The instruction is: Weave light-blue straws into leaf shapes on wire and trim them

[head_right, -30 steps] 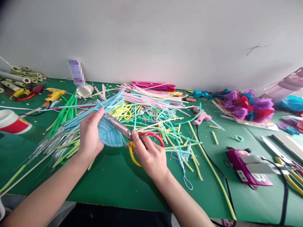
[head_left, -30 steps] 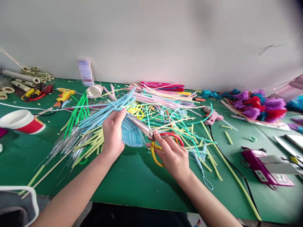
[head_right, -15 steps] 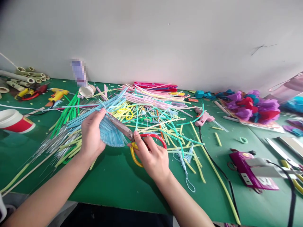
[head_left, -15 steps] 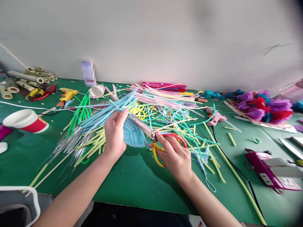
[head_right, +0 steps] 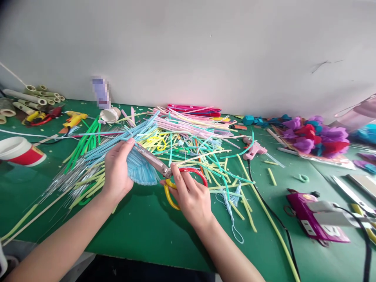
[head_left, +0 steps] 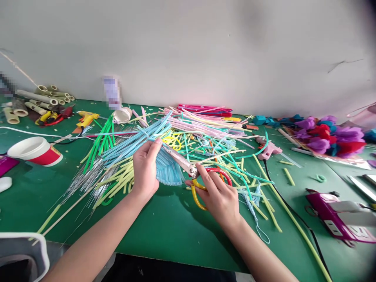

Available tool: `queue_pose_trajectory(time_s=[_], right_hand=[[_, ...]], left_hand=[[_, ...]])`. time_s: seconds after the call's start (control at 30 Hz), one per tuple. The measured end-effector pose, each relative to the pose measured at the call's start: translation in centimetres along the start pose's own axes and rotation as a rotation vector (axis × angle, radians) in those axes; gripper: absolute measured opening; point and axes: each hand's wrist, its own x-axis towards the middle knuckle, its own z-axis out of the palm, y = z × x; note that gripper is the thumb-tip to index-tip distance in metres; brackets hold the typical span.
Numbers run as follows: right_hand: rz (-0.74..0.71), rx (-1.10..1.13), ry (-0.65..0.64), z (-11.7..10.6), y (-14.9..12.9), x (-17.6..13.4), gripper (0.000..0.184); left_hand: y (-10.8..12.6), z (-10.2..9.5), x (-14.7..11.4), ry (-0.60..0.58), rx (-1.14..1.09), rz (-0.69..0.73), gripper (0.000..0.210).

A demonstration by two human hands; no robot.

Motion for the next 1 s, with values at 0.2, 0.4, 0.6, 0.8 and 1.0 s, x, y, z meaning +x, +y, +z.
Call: queue_pose_trajectory(time_s=[0.2,0.4,0.6,0.8,1.0], right_hand=[[-0.019,0.005,0.022,-0.5,-0.1,0.3,0.050],[0.060,0.004,0.079,-0.5,-0.3,0.6,0.041],[0.297,0.087,0.149,-0.2,0.4,0.5,0.037],[0.595,0.326,0.159,-0.2,0.8,0.5,0.042],[0.962,0.642,0.110,-0.3,1.8,1.5,0.046]], left_hand=[[0.0,-0.1,0.0,0.000,-0.001,-0.022,0.027],[0.0,-0.4,0.4,0.008,0.023,-0.027,0.032],[0.2,-0.2,0.2,-0.017,0.076,-0.027,0.031],[-0.1,-0.3,0.2,-0.073,0.116,-0.025,0.033],[-1.0,-0.4,0.7,-0.153,0.218,-0.008,0.031]])
